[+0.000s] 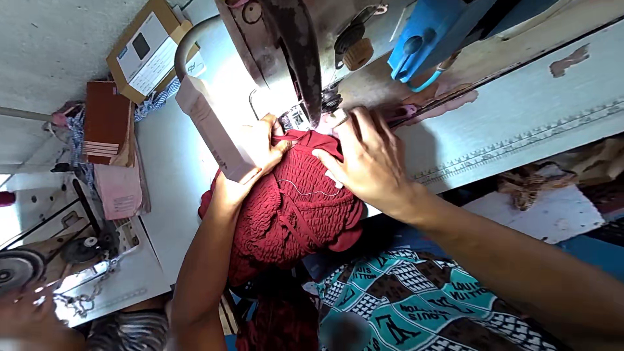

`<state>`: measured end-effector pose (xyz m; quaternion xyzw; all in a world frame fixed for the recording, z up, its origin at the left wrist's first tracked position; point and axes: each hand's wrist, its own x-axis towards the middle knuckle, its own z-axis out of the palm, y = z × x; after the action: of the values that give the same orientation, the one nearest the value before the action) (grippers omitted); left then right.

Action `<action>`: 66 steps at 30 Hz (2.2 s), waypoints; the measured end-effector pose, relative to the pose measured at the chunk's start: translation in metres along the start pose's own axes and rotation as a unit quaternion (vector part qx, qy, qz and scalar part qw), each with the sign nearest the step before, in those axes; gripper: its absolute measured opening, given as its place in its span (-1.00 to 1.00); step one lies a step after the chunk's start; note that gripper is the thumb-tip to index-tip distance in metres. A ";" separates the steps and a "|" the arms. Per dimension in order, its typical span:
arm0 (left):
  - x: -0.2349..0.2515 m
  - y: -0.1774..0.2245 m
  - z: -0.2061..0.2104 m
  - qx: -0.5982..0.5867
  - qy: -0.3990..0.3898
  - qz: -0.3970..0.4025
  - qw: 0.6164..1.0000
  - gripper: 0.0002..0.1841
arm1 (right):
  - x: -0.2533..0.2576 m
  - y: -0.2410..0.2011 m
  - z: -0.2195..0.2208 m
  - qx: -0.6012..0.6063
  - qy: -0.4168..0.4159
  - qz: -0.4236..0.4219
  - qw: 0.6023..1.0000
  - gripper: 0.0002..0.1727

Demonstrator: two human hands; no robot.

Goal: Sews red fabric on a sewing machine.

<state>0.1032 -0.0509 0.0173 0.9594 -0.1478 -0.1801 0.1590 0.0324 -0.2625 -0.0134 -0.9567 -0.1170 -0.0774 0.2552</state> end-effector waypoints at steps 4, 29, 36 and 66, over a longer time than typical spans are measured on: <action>-0.002 0.002 -0.001 0.009 0.004 -0.021 1.000 -0.63 | -0.003 0.010 -0.010 -0.002 0.017 -0.103 0.995 -0.65; -0.040 -0.005 0.005 0.101 0.279 -0.020 0.955 -0.61 | 0.002 0.013 0.017 -0.046 -0.119 -0.238 0.963 -0.53; -0.071 0.015 0.072 0.017 0.253 0.026 0.967 -0.57 | -0.001 0.015 0.019 -0.022 -0.120 -0.223 0.967 -0.48; 0.031 -0.066 0.030 0.032 0.181 0.287 0.940 -0.66 | -0.005 -0.007 0.025 -0.050 -0.045 -0.008 0.998 -0.43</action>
<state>0.1336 -0.0091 -0.0420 0.8971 -0.3916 0.0545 0.1972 0.0277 -0.2450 -0.0332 -0.9697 -0.1322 -0.0424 0.2010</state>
